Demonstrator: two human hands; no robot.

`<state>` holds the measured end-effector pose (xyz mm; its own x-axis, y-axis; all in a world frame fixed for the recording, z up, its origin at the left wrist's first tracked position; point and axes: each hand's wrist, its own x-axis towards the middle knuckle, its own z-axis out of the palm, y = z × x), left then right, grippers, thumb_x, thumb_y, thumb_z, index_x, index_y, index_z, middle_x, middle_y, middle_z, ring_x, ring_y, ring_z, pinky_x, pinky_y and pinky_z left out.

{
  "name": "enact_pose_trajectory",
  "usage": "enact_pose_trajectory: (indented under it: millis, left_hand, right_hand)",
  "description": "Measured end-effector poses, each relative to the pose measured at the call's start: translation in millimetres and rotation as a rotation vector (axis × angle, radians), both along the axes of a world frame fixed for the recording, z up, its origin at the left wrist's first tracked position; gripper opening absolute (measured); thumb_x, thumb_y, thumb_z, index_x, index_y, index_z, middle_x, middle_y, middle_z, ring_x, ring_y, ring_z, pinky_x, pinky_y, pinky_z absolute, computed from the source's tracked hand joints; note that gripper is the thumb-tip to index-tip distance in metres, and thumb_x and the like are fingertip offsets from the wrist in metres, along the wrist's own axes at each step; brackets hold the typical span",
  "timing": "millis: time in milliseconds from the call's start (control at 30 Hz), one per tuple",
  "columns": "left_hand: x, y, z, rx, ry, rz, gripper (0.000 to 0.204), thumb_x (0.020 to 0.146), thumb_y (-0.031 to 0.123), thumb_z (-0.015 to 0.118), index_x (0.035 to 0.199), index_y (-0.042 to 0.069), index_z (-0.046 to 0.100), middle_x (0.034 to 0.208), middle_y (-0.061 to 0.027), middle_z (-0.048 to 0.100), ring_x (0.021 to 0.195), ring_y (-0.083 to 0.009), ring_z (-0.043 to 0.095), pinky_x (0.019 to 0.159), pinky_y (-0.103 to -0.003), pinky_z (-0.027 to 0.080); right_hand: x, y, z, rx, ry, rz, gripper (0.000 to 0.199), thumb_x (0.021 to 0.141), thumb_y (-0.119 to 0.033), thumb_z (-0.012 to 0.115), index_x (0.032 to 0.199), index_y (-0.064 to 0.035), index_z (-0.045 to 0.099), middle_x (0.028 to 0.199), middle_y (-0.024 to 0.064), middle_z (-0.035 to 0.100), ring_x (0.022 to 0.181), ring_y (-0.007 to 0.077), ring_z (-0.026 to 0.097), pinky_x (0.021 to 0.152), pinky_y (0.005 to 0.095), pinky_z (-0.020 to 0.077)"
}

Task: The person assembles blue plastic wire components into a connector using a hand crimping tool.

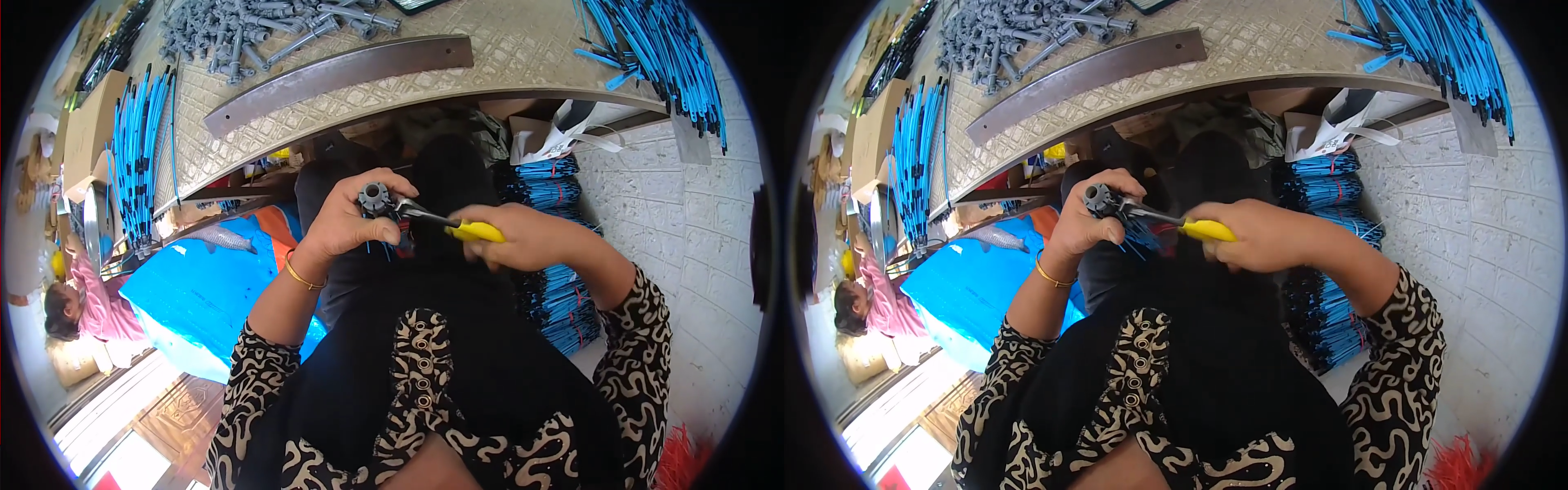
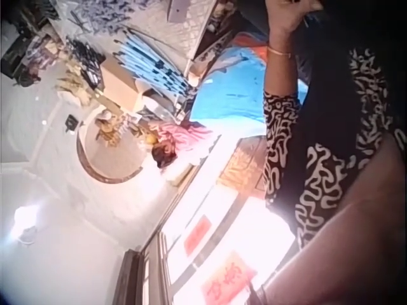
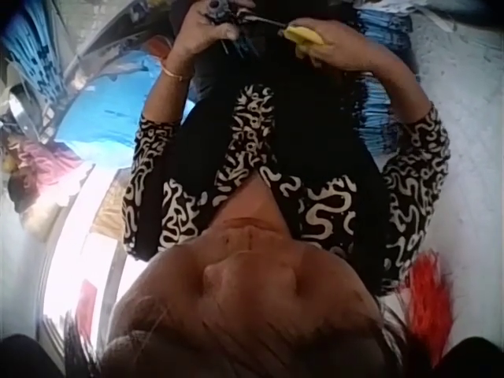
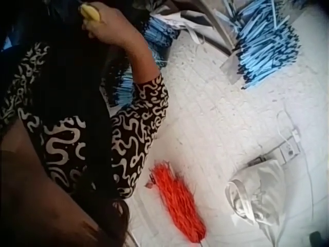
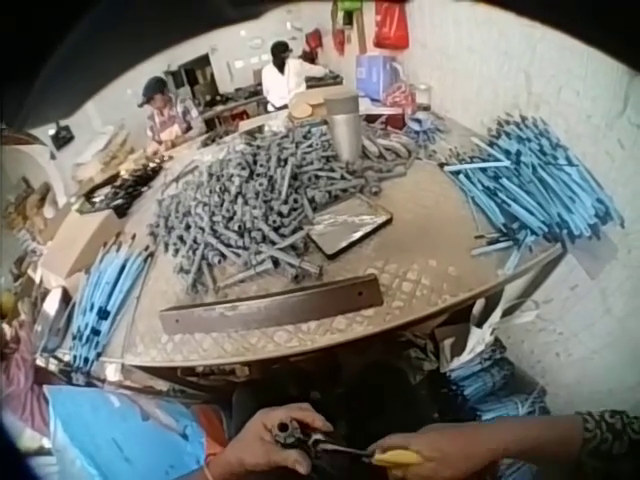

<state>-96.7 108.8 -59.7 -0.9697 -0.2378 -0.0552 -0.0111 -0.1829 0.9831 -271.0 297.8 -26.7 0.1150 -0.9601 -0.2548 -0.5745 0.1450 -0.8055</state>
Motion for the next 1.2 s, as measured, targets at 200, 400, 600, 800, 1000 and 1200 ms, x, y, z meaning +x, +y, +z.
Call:
enact_pose_trajectory:
  millis: [200,400,600,800,1000,1200]
  left_hand:
    - [-4,-3,-3,0.013,-0.002,-0.094,0.060,0.051,0.034,0.085,0.095,0.000,0.062,0.087,-0.0061,0.058,0.080,-0.0152,0.053,0.070,-0.026,0.040]
    - [-3,-3,16,0.056,-0.120,-0.203,0.052,0.055,0.027,0.083,0.093,-0.001,0.062,0.085,-0.0061,0.057,0.078,-0.0153,0.053,0.069,-0.026,0.041]
    - [-6,-4,16,-0.029,-0.176,-0.264,0.038,0.058,0.017,0.078,0.088,0.000,0.061,0.082,-0.0056,0.056,0.076,-0.0150,0.052,0.069,-0.026,0.040]
    - [-3,-6,14,-0.050,-0.155,-0.233,0.036,0.059,0.015,0.077,0.087,0.000,0.061,0.082,-0.0060,0.056,0.076,-0.0154,0.052,0.069,-0.026,0.041]
    - [1,-5,7,-0.047,-0.075,-0.209,0.030,0.064,0.010,0.076,0.089,0.002,0.061,0.081,-0.0022,0.057,0.076,-0.0108,0.053,0.068,-0.024,0.042]
    - [2,-5,3,-0.047,-0.112,-0.194,0.027,0.063,0.010,0.074,0.083,0.001,0.058,0.082,-0.0069,0.057,0.076,-0.0143,0.052,0.069,-0.026,0.041]
  right_hand:
    - [23,18,-68,0.743,-1.569,-0.050,0.027,0.087,-0.018,0.051,0.103,0.0022,0.045,0.077,0.0216,0.061,0.057,0.0254,0.062,0.053,0.0323,0.0531]
    - [-9,0,-14,0.737,-1.223,-0.085,0.023,0.088,-0.021,0.050,0.094,0.0013,0.048,0.081,0.0214,0.062,0.063,0.0250,0.065,0.057,0.0331,0.0555]
    - [-30,-22,32,0.747,-0.830,-0.043,0.022,0.088,-0.022,0.052,0.088,-0.0005,0.050,0.086,0.0177,0.063,0.072,0.0248,0.066,0.064,0.0334,0.0563]
    - [-27,-26,33,0.766,-0.743,-0.020,0.020,0.088,-0.021,0.052,0.092,-0.0014,0.050,0.086,0.0156,0.063,0.074,0.0216,0.066,0.063,0.0313,0.0556]
    - [-10,-17,17,0.650,-0.695,-0.041,0.026,0.090,-0.029,0.052,0.095,-0.0029,0.049,0.076,0.0084,0.060,0.061,0.0145,0.061,0.052,0.0258,0.0505]
    - [5,-17,33,0.680,-0.505,-0.139,0.034,0.090,-0.036,0.052,0.095,-0.0028,0.050,0.071,0.0039,0.058,0.057,0.0110,0.057,0.049,0.0242,0.0477]
